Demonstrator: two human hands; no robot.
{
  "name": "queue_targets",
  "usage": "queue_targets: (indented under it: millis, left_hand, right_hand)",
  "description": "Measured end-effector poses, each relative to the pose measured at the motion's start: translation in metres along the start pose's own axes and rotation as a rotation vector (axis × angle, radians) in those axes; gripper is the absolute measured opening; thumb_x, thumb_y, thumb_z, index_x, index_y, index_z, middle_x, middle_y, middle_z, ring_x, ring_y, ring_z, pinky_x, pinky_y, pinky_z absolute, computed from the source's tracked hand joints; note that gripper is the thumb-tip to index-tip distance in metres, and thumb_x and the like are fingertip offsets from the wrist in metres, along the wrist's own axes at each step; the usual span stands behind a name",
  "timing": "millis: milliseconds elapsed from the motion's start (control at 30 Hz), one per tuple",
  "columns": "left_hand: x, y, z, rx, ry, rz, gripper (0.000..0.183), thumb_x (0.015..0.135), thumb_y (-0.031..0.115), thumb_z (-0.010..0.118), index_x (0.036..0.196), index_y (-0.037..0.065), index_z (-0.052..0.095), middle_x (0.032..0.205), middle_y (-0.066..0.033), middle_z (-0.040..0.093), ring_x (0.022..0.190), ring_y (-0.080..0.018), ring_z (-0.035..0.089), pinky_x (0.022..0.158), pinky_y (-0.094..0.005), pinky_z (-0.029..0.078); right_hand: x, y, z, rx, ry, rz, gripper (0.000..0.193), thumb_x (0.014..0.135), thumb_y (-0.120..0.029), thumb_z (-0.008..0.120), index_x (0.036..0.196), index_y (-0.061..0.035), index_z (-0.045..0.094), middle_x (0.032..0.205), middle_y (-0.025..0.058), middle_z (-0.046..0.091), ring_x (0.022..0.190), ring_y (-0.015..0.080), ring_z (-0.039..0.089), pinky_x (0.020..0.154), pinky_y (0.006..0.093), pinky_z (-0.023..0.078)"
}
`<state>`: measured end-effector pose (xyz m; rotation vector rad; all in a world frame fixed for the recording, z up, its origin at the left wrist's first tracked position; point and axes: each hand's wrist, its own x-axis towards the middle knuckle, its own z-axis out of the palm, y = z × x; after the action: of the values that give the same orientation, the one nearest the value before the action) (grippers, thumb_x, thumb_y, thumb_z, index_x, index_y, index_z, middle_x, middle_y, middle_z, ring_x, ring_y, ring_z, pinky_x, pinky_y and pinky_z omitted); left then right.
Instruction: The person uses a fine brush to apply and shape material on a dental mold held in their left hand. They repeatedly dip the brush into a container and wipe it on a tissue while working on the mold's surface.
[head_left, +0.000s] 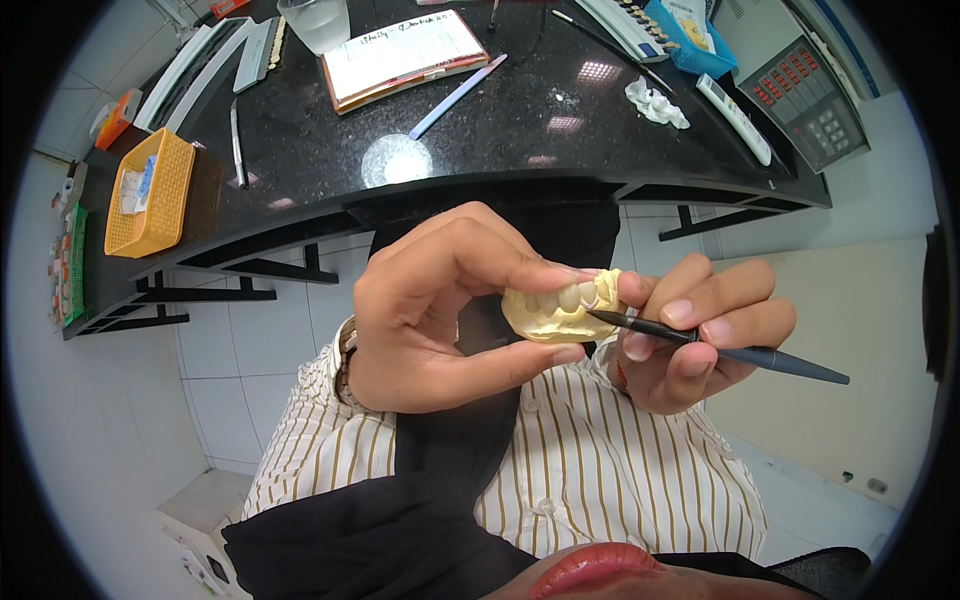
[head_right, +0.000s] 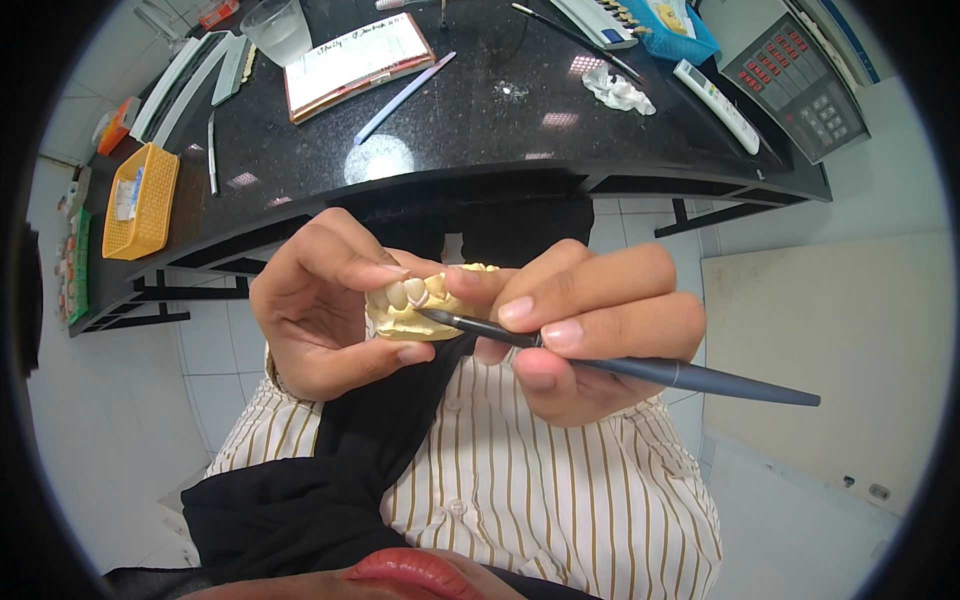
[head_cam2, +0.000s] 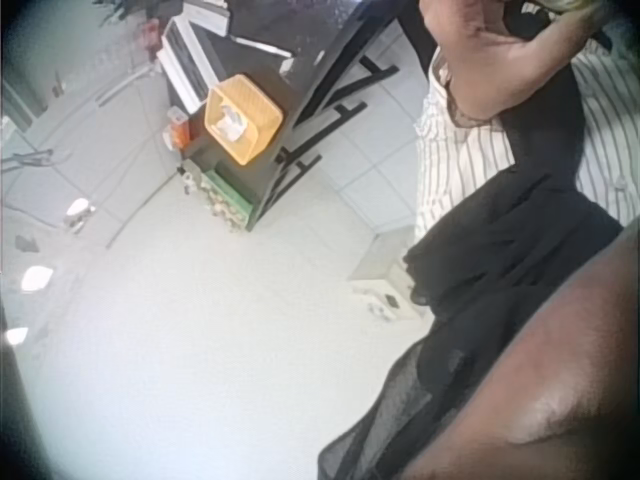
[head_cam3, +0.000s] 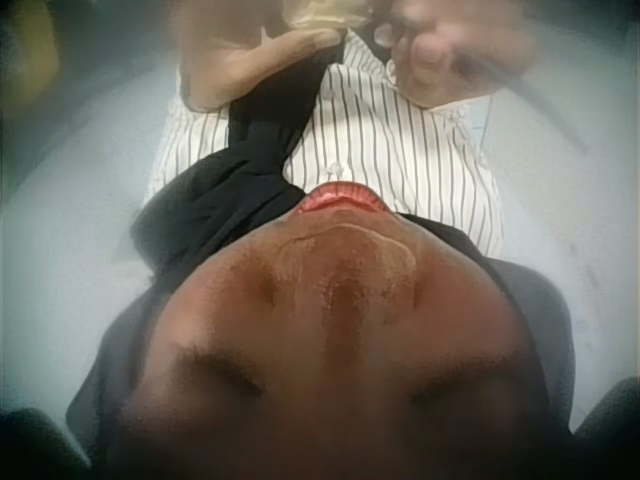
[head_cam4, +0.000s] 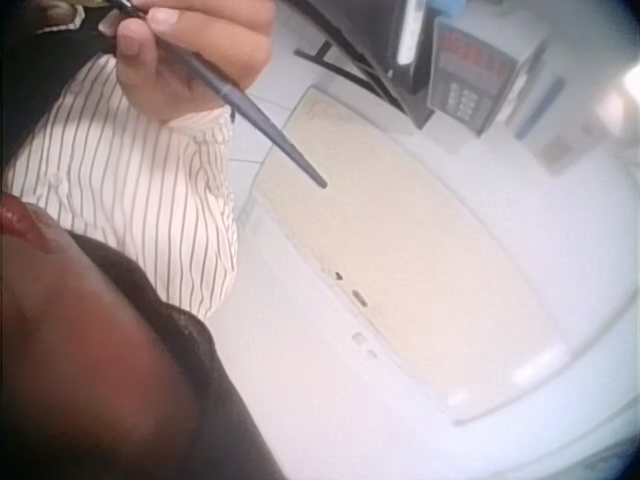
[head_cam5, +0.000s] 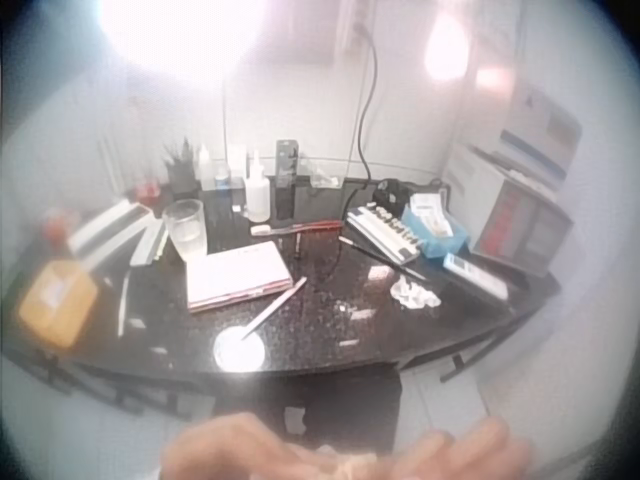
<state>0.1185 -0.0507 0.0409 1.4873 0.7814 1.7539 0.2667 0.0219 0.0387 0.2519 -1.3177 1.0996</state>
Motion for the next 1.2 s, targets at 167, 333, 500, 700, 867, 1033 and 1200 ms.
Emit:
queue_targets:
  millis: [167, 333, 500, 700, 867, 1033, 1200]
  left_hand:
    - [-0.001, 0.000, 0.000, 0.011, 0.009, 0.000, 0.038, 0.063, -0.002, 0.079, 0.096, -0.005, 0.061, 0.085, -0.0097, 0.059, 0.075, -0.0125, 0.057, 0.065, -0.0220, 0.046]
    - [-0.001, 0.001, 0.001, 0.029, 0.009, -0.007, 0.038, 0.062, -0.001, 0.080, 0.095, -0.004, 0.062, 0.084, -0.0097, 0.060, 0.075, -0.0130, 0.058, 0.065, -0.0223, 0.046]
    - [0.000, -0.002, 0.002, 0.075, 0.018, 0.007, 0.037, 0.061, -0.001, 0.080, 0.094, -0.003, 0.062, 0.082, -0.0097, 0.061, 0.074, -0.0138, 0.059, 0.065, -0.0227, 0.047]
    - [0.001, -0.001, 0.004, 0.053, 0.025, 0.017, 0.036, 0.062, -0.002, 0.078, 0.093, -0.004, 0.062, 0.082, -0.0107, 0.061, 0.077, -0.0166, 0.062, 0.072, -0.0272, 0.052]
    - [0.002, -0.002, 0.005, 0.070, 0.026, 0.058, 0.034, 0.062, -0.004, 0.077, 0.093, -0.004, 0.062, 0.082, -0.0115, 0.060, 0.077, -0.0178, 0.062, 0.075, -0.0308, 0.055]
    - [0.002, -0.004, 0.004, 0.114, 0.030, 0.091, 0.034, 0.062, -0.004, 0.077, 0.092, -0.003, 0.062, 0.082, -0.0113, 0.061, 0.077, -0.0175, 0.062, 0.074, -0.0312, 0.055]
    - [0.002, -0.002, -0.004, 0.177, -0.101, 0.102, 0.038, 0.061, -0.013, 0.072, 0.095, -0.007, 0.055, 0.083, -0.0099, 0.050, 0.082, -0.0235, 0.064, 0.087, -0.0464, 0.052]
  right_hand:
    - [0.000, -0.001, -0.002, 0.017, -0.002, 0.022, 0.018, 0.083, 0.001, 0.059, 0.093, 0.0015, 0.044, 0.088, 0.0154, 0.049, 0.064, 0.0182, 0.060, 0.075, 0.0344, 0.058]
    - [-0.001, 0.000, 0.001, 0.015, 0.008, -0.010, 0.018, 0.084, 0.001, 0.058, 0.093, 0.0015, 0.043, 0.088, 0.0153, 0.049, 0.062, 0.0175, 0.059, 0.077, 0.0351, 0.058]
    - [-0.003, 0.004, 0.002, 0.007, 0.012, -0.048, 0.017, 0.084, 0.001, 0.057, 0.093, 0.0016, 0.043, 0.090, 0.0152, 0.048, 0.065, 0.0179, 0.058, 0.080, 0.0376, 0.057]
    - [-0.007, 0.001, -0.001, -0.006, -0.023, -0.083, 0.017, 0.084, 0.003, 0.056, 0.093, 0.0014, 0.042, 0.091, 0.0145, 0.046, 0.072, 0.0205, 0.057, 0.084, 0.0433, 0.055]
    - [-0.009, 0.001, 0.001, -0.042, -0.014, -0.117, 0.017, 0.083, 0.003, 0.056, 0.093, 0.0016, 0.042, 0.091, 0.0147, 0.045, 0.072, 0.0210, 0.056, 0.084, 0.0443, 0.054]
    - [-0.010, 0.003, 0.001, -0.047, -0.010, -0.101, 0.018, 0.083, 0.003, 0.056, 0.093, 0.0014, 0.042, 0.091, 0.0154, 0.046, 0.069, 0.0206, 0.057, 0.085, 0.0437, 0.054]
    - [-0.008, 0.002, -0.001, -0.175, -0.054, -0.088, 0.016, 0.089, -0.009, 0.052, 0.094, -0.0014, 0.040, 0.091, 0.0115, 0.045, 0.059, 0.0135, 0.053, 0.086, 0.0413, 0.053]
